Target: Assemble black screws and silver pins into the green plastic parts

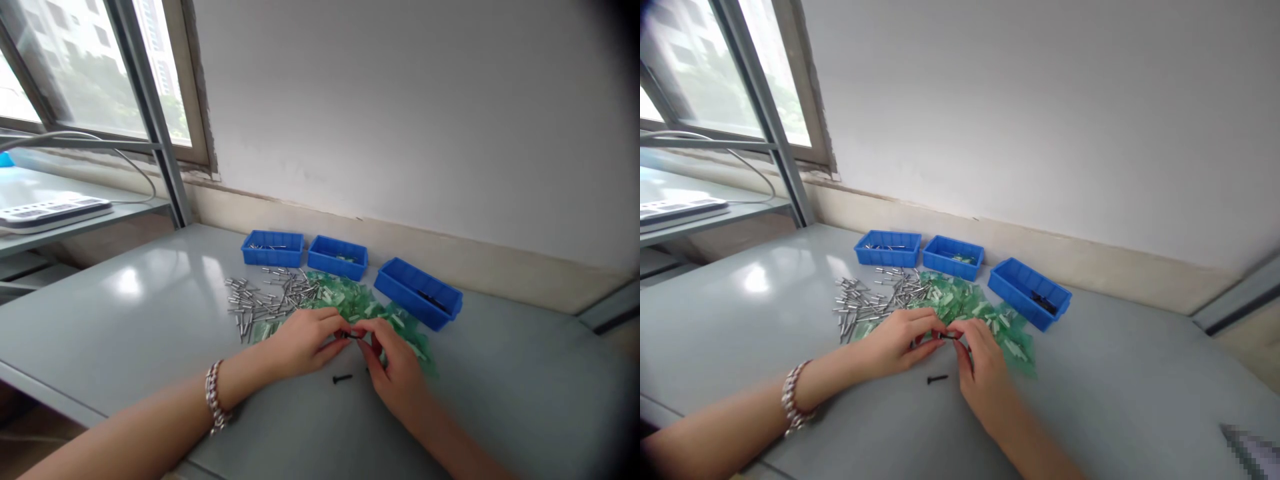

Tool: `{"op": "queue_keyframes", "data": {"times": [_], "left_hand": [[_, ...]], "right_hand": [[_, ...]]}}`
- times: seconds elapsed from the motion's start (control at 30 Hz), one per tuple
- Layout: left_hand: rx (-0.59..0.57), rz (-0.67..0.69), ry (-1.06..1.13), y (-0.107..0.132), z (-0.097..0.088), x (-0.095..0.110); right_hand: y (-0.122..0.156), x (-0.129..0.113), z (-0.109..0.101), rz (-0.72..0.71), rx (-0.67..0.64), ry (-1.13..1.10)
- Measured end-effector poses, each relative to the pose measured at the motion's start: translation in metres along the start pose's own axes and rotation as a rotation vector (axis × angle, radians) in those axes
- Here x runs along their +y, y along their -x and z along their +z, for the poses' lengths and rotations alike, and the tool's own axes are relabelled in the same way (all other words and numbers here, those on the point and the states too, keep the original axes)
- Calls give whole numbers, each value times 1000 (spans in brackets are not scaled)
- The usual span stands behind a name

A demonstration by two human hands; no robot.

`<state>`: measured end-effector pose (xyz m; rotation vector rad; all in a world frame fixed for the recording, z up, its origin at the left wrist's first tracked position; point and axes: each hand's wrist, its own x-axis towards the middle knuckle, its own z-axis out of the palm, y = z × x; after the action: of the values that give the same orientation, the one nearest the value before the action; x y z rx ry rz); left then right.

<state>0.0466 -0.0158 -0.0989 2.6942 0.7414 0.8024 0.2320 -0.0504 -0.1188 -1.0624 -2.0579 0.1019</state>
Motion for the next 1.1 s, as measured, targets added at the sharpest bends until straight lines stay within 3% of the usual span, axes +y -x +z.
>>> {"op": "queue_keyframes", "data": {"times": [0.77,0.87,0.93,1.1], "left_hand": [[32,-91,-38,0,1,-2],[28,-130,-70,-1,0,-2],[-5,-136,-76,-1,-1,-1],[-188,-32,-23,0,-4,3]], "right_hand": [[-5,-4,-4,33,43,84],[-10,3,-17,-12,79,197],[-14,15,-32,-47,173,355],[-17,62,-71,28,423,672]]}}
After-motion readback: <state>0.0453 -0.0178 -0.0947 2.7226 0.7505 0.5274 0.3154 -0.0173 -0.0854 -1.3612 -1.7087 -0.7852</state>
